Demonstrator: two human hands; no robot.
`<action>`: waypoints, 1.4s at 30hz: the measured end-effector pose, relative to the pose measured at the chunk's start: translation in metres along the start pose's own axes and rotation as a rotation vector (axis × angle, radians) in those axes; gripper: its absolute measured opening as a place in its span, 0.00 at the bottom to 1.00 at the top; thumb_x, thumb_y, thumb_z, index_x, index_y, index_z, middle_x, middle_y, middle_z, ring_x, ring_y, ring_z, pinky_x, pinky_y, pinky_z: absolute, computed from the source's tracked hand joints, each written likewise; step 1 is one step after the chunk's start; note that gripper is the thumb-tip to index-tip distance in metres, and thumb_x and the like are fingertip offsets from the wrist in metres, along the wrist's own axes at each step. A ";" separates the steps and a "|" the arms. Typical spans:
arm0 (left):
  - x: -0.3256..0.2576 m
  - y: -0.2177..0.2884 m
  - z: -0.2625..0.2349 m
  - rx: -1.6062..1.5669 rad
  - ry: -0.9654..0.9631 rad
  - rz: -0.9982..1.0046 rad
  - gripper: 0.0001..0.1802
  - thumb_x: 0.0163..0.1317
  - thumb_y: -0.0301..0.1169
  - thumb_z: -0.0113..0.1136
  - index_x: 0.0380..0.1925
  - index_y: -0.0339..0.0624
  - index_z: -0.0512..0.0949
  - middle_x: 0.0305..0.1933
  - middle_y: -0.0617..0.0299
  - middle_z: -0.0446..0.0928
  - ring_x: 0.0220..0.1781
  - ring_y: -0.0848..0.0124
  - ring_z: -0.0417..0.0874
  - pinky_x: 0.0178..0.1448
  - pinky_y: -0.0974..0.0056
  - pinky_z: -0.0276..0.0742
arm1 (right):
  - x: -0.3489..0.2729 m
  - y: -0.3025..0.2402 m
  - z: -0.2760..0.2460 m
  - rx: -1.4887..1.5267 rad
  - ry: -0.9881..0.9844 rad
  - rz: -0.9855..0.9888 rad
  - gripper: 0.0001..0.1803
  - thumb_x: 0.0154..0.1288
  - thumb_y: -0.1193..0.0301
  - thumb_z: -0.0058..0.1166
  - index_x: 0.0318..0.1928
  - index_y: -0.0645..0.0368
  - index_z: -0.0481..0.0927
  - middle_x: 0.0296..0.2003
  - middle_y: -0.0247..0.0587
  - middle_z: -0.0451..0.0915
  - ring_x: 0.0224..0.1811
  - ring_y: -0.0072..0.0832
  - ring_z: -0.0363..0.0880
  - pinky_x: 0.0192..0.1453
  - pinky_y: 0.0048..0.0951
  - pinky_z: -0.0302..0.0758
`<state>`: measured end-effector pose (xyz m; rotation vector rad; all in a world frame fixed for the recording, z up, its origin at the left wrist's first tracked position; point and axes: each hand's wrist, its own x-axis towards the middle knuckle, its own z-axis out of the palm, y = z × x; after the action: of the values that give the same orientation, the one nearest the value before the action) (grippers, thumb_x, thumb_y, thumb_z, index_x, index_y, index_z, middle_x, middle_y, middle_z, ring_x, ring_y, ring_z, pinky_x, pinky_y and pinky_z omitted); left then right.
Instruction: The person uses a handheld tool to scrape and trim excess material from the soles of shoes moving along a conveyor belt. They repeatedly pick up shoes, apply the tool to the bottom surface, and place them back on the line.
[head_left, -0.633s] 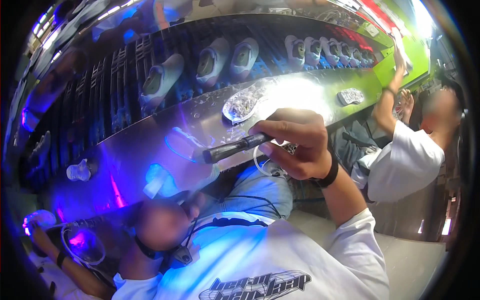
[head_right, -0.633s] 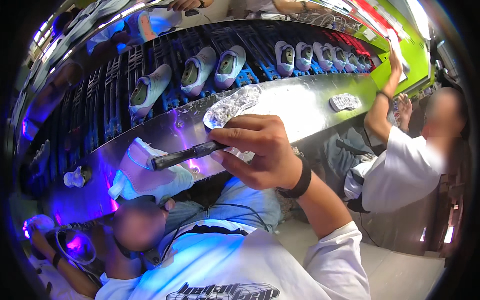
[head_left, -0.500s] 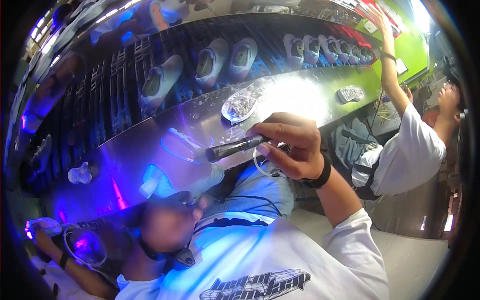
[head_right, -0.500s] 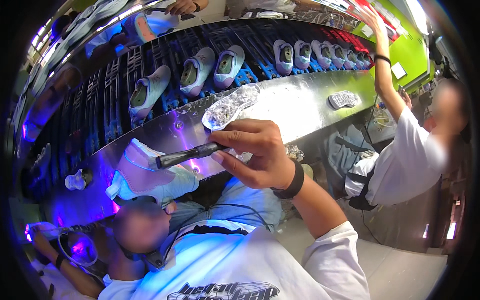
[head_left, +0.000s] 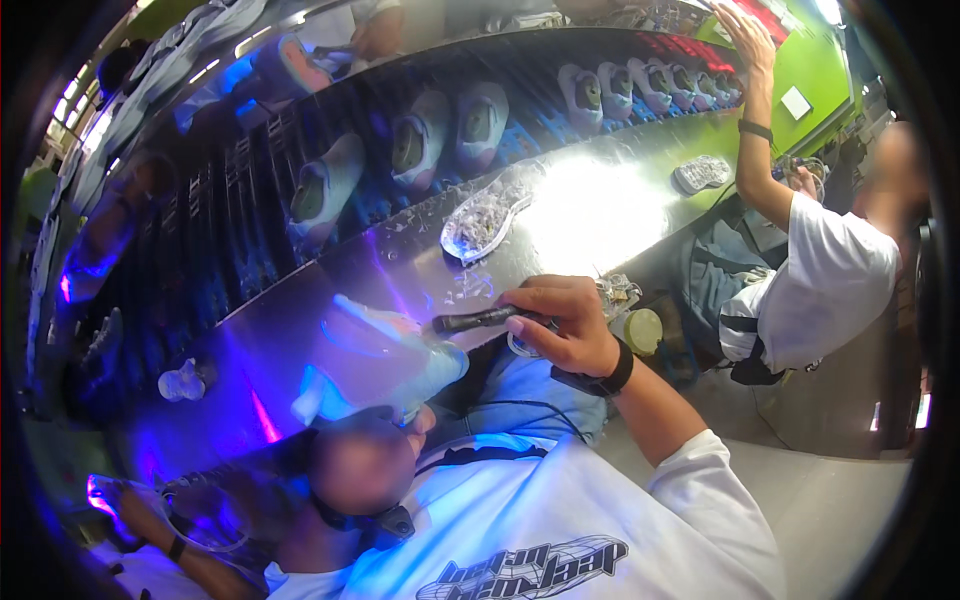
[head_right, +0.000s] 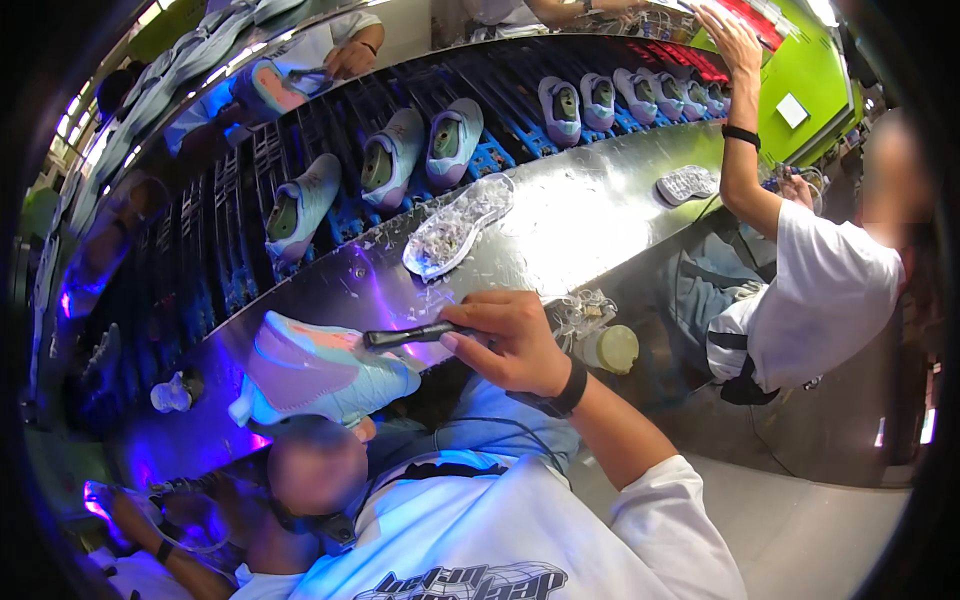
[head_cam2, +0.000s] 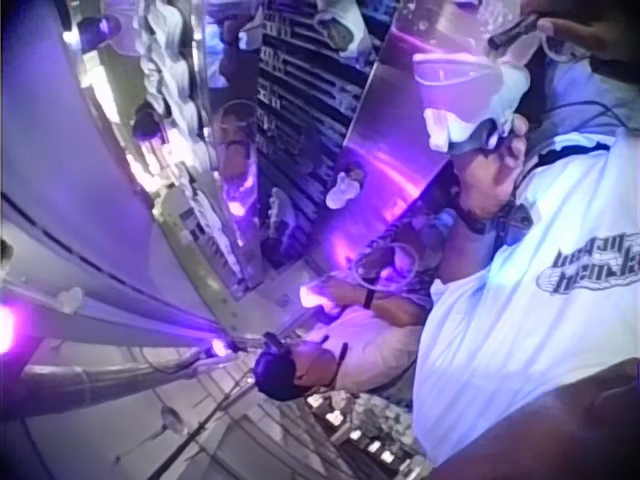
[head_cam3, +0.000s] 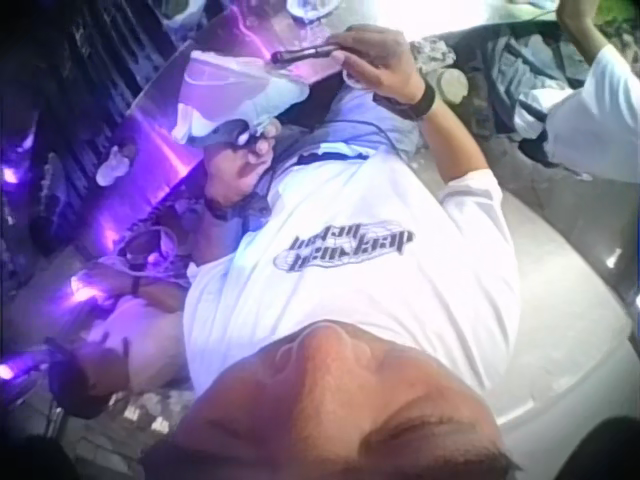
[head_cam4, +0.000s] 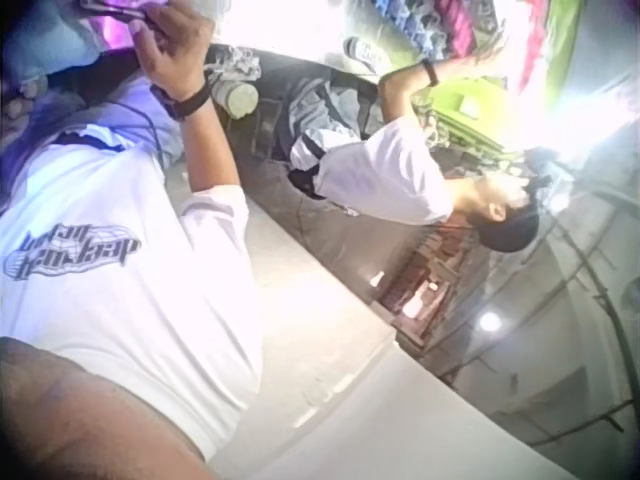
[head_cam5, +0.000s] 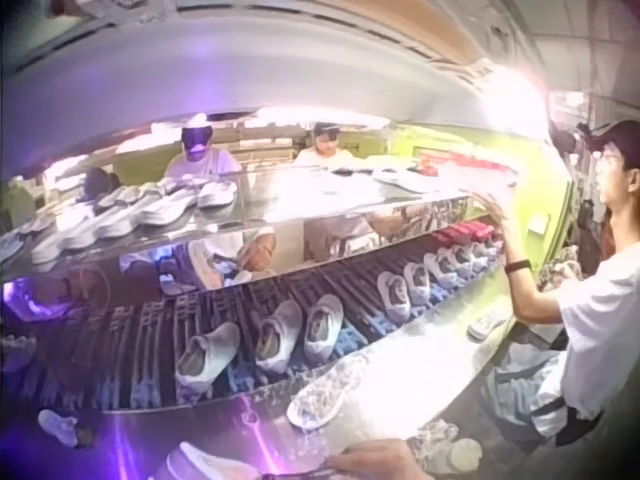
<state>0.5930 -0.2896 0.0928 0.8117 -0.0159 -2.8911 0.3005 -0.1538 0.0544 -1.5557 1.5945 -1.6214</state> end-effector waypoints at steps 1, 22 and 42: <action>0.001 0.001 -0.003 -0.014 -0.013 -0.001 0.30 0.79 0.50 0.50 0.59 0.29 0.71 0.45 0.36 0.74 0.36 0.51 0.85 0.40 0.58 0.88 | -0.002 0.002 -0.001 -0.012 -0.015 0.019 0.13 0.65 0.73 0.65 0.46 0.68 0.88 0.30 0.48 0.83 0.29 0.35 0.82 0.33 0.34 0.75; 0.145 0.053 0.063 0.695 0.020 0.192 0.35 0.62 0.31 0.60 0.71 0.34 0.72 0.57 0.50 0.84 0.56 0.59 0.87 0.67 0.53 0.80 | -0.037 0.005 -0.033 0.221 0.550 0.356 0.11 0.73 0.71 0.65 0.48 0.67 0.87 0.28 0.36 0.83 0.27 0.18 0.77 0.32 0.26 0.73; 0.585 0.103 0.188 2.601 0.220 0.820 0.44 0.54 0.52 0.76 0.69 0.44 0.76 0.65 0.45 0.82 0.67 0.49 0.83 0.72 0.54 0.76 | -0.090 0.057 -0.041 0.468 0.782 0.724 0.13 0.76 0.72 0.61 0.53 0.69 0.86 0.29 0.28 0.80 0.28 0.11 0.70 0.31 0.17 0.63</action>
<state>0.0143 -0.4766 -0.0444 0.5887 -2.9596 -0.4489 0.2702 -0.0752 -0.0225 -0.0348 1.6360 -2.0128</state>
